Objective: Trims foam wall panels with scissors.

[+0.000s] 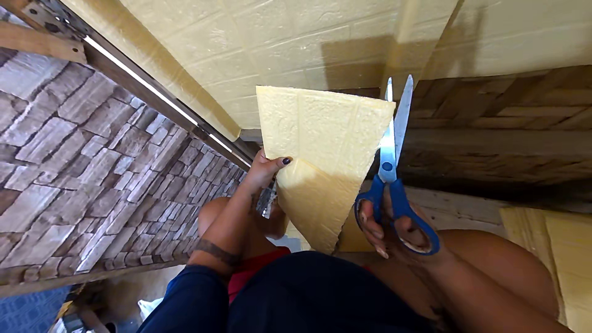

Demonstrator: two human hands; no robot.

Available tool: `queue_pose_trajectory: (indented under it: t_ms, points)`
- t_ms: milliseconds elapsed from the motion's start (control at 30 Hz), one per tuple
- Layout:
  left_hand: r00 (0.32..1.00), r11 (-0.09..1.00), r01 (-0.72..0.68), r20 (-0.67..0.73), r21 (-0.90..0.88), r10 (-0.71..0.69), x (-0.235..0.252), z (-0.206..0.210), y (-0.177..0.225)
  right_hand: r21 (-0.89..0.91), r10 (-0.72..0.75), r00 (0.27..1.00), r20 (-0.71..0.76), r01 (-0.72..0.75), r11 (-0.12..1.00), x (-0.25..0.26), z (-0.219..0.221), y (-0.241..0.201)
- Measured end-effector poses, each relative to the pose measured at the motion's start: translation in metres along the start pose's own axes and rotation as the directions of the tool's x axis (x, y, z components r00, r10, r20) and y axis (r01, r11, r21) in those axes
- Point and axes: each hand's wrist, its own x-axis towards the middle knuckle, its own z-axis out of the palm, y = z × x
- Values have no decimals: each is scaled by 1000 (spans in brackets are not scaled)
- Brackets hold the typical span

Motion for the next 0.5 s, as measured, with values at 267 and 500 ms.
queue_pose_trajectory:
  t_ms: [267,500]
  points:
    - [998,996,27,54,83,-32,-8,1,10,4,49,991,125,-50,999,8,-6,-9]
    - [998,991,39,53,126,-46,1,-17,14,-4,82,990,112,-82,997,7,-13,-17]
